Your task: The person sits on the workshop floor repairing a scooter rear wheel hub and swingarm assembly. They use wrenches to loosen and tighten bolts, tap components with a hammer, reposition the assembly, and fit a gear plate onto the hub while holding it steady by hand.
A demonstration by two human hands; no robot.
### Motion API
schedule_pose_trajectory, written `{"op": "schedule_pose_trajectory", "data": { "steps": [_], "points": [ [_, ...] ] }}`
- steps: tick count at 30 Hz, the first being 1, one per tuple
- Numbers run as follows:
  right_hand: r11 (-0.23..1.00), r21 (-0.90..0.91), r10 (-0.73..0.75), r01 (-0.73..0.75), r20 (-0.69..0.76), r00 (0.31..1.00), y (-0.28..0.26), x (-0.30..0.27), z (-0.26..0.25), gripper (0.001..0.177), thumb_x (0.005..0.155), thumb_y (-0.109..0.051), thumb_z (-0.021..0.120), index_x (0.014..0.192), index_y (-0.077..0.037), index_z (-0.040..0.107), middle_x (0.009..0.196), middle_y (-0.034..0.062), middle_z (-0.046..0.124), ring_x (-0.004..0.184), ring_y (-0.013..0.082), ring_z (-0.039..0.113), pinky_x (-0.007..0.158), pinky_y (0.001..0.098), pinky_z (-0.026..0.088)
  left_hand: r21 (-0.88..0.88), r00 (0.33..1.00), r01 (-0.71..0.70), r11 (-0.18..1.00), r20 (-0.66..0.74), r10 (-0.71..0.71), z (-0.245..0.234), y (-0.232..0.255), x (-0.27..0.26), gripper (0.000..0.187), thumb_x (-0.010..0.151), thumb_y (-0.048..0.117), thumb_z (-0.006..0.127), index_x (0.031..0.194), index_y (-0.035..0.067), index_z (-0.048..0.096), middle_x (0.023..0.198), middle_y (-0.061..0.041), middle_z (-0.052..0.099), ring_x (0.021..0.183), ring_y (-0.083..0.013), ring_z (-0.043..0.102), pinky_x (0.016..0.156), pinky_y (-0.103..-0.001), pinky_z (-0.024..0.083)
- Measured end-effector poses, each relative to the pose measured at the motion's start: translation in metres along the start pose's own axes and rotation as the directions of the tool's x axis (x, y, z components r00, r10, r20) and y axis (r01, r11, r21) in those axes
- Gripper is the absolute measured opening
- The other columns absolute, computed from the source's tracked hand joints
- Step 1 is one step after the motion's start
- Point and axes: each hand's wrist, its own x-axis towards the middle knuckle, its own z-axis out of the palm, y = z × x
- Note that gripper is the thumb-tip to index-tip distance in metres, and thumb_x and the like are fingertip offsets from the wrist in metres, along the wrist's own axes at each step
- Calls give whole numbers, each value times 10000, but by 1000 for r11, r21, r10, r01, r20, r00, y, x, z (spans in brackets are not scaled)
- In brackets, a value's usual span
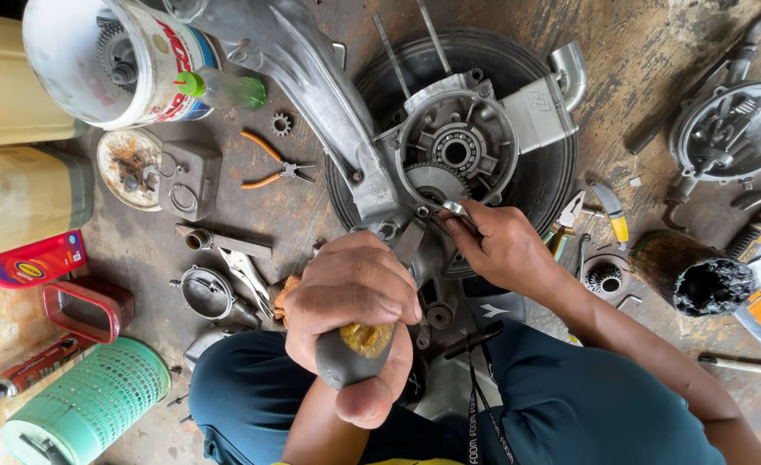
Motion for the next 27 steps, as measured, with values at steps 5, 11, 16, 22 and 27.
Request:
{"op": "schedule_pose_trajectory", "data": {
  "steps": [5,11,16,22,27],
  "points": [
    [999,-36,-29,29,2,1000,0,1,-2,131,884,20,662,1011,39,693,619,101,680,398,224,523,422,359,402,20,1000,24,1000,20,-24,1,2,0,501,1059,623,528,950,135,517,607,17,559,442,-126,526,515,-283,436],
    [997,-10,-72,72,-6,997,9,1,-3,130,873,37,670,1002,46,684,631,101,695,385,228,524,409,363,396,38,990,127,991,55,-129,1,7,3,485,1080,637,537,984,162,521,637,16,569,477,-116,534,549,-279,457],
    [997,-7,-83,83,14,996,14,6,-10,177,870,23,682,1046,39,693,599,99,661,391,241,528,414,371,402,93,997,68,993,41,-72,1,-2,5,484,1073,634,469,995,157,501,637,36,549,444,-118,529,598,-285,484],
    [973,211,59,-94,167,984,14,9,-34,186,933,-19,604,1061,31,730,545,43,664,331,137,397,342,317,279,107,973,224,969,33,-229,-3,1,13,171,862,147,659,994,187,558,631,29,610,480,-124,602,713,-310,499],
    [973,202,80,-114,167,983,28,6,-46,278,934,-107,595,1176,-54,722,403,-44,411,301,126,397,349,288,305,187,971,228,955,31,-238,-2,-2,15,110,966,194,652,977,198,542,540,46,568,419,-107,598,683,-271,554]
  ]
}}
